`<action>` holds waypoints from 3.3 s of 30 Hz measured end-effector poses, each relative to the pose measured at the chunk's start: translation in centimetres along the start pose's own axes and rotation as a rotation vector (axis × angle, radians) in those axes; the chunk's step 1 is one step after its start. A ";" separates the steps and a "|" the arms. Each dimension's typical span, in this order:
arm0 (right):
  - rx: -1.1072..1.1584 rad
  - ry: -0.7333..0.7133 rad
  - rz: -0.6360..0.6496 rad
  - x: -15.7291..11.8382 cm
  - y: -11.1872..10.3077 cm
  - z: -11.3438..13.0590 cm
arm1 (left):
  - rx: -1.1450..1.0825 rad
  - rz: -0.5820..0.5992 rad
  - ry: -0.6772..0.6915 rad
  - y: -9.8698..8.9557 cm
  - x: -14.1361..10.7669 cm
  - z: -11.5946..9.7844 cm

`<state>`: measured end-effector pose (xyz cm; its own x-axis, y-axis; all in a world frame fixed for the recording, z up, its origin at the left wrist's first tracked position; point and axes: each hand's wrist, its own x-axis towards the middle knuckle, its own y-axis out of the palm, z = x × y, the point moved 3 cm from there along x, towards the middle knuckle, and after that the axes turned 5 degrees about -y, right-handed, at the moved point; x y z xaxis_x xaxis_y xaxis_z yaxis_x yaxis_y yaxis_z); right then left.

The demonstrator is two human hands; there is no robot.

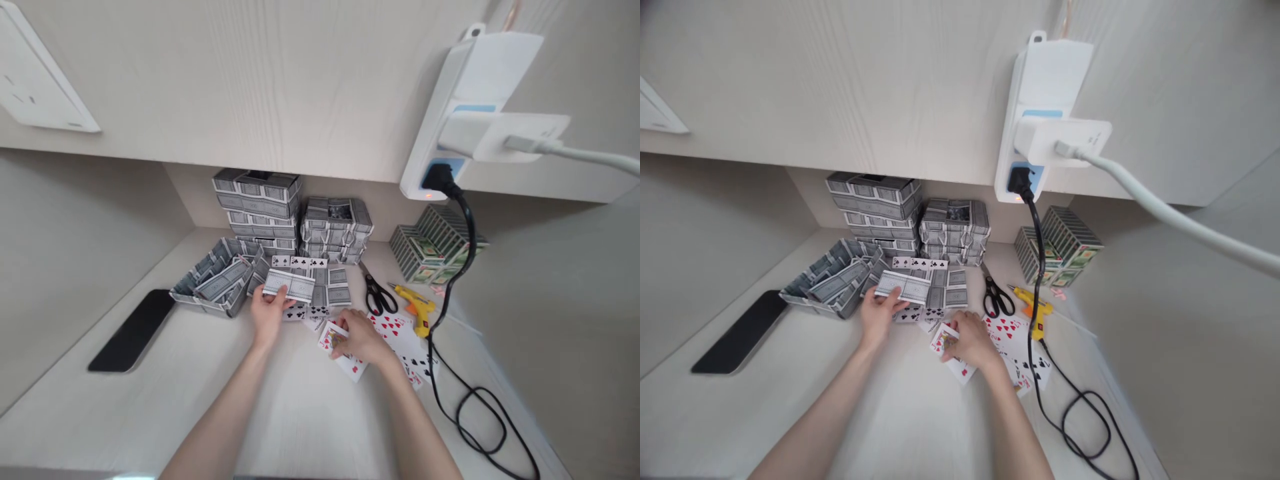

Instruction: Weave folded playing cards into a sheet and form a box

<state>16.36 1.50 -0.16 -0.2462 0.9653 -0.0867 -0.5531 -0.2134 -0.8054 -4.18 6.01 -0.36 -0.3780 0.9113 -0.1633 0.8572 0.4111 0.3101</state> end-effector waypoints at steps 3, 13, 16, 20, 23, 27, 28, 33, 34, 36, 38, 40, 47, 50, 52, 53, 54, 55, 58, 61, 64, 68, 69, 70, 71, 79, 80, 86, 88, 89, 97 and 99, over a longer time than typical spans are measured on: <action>0.206 0.030 -0.034 0.4 -0.3 -0.8 | 0.014 0.022 -0.011 0.1 -0.1 0.1; 1.005 0.059 -0.063 0.4 -1.7 -2.4 | -0.001 0.106 -0.113 1.8 -1.4 0.3; 1.335 0.100 -0.245 1.4 -1.3 -2.7 | 0.001 0.157 -0.166 2.1 -1.7 -0.2; 1.476 0.104 -0.343 3.1 0.0 -2.9 | 0.043 0.242 -0.212 2.0 -1.7 -0.7; 1.493 0.059 -0.311 3.9 0.4 -2.7 | 0.052 0.319 -0.216 1.3 -1.1 -1.1; 1.500 0.044 -0.245 4.0 0.6 -2.4 | 0.046 0.345 -0.215 0.2 -0.2 -1.2; 1.499 0.049 -0.251 3.9 0.6 -2.4 | 0.038 0.340 -0.214 0.0 -0.1 -1.1; 1.458 0.034 -0.233 3.0 0.8 -1.5 | 0.002 0.357 -0.231 -0.7 -0.1 -0.4; 1.448 0.024 -0.217 2.8 0.8 -1.2 | 0.005 0.367 -0.243 -0.8 -0.1 -0.2; 1.435 0.008 -0.184 2.5 0.7 -0.7 | 0.017 0.385 -0.265 -1.0 -0.1 0.1; 1.430 0.002 -0.160 2.3 0.6 -0.4 | 0.029 0.401 -0.285 -1.0 -0.1 0.3; 1.422 0.007 -0.139 2.1 0.4 -0.4 | 0.031 0.409 -0.305 -1.0 0.0 0.4; 1.267 -0.018 0.046 1.8 0.4 -0.1 | -0.042 0.360 -0.341 -1.2 0.0 0.2; 1.200 -0.008 0.049 1.8 0.6 0.0 | -0.031 0.361 -0.356 -1.2 -0.1 0.2; 1.190 0.001 0.034 1.8 0.8 0.1 | -0.015 0.372 -0.359 -1.2 -0.1 0.3; 1.191 0.003 0.030 1.8 0.8 0.1 | -0.008 0.377 -0.358 -1.2 0.0 0.3; 1.191 0.005 0.032 1.8 0.9 0.1 | -0.002 0.384 -0.356 -1.1 0.0 0.3; 1.188 0.006 0.037 1.8 0.9 0.1 | 0.006 0.393 -0.355 -1.1 0.0 0.4; 1.169 -0.005 0.058 1.7 1.0 0.3 | 0.027 0.427 -0.370 -1.0 -0.1 0.5; 1.167 -0.016 0.059 1.6 1.1 0.4 | 0.015 0.441 -0.395 -1.1 -0.1 0.5; 1.219 -0.011 0.018 1.6 1.0 0.2 | -0.005 0.436 -0.408 -1.1 0.0 0.3; 1.252 -0.005 -0.022 1.8 1.0 0.0 | -0.013 0.439 -0.418 -1.1 0.0 0.3; 1.238 -0.009 -0.020 1.8 1.0 0.0 | -0.015 0.440 -0.418 -1.1 0.0 0.3; 1.220 -0.017 -0.012 1.8 1.0 0.0 | -0.015 0.442 -0.418 -1.1 0.0 0.3; 1.200 -0.028 0.000 1.8 1.1 0.1 | -0.012 0.445 -0.420 -1.1 0.0 0.3; 1.129 -0.067 0.108 1.6 1.1 0.5 | 0.032 0.476 -0.400 -0.9 -0.3 0.5; 1.138 -0.059 0.104 1.7 1.1 0.4 | 0.033 0.477 -0.395 -0.9 -0.3 0.4; 1.202 -0.004 -0.040 2.1 1.3 -0.6 | 0.041 0.462 -0.389 -1.0 -0.2 0.7; 1.188 0.004 -0.040 2.2 1.5 -0.7 | 0.054 0.470 -0.375 -1.0 -0.1 0.8; 1.178 0.003 -0.031 2.2 1.6 -0.7 | 0.060 0.476 -0.367 -1.0 -0.1 0.9; 1.152 0.025 -0.042 2.0 1.4 -0.5 | 0.066 0.482 -0.361 -0.9 -0.1 0.9; 1.155 0.022 -0.069 2.0 1.1 -0.5 | 0.057 0.481 -0.350 -1.0 -0.1 1.0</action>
<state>15.71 3.23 -1.52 -0.1796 0.9803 -0.0828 -0.9655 -0.1595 0.2057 -4.63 5.51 -1.55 0.1865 0.9292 -0.3192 0.9246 -0.0561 0.3769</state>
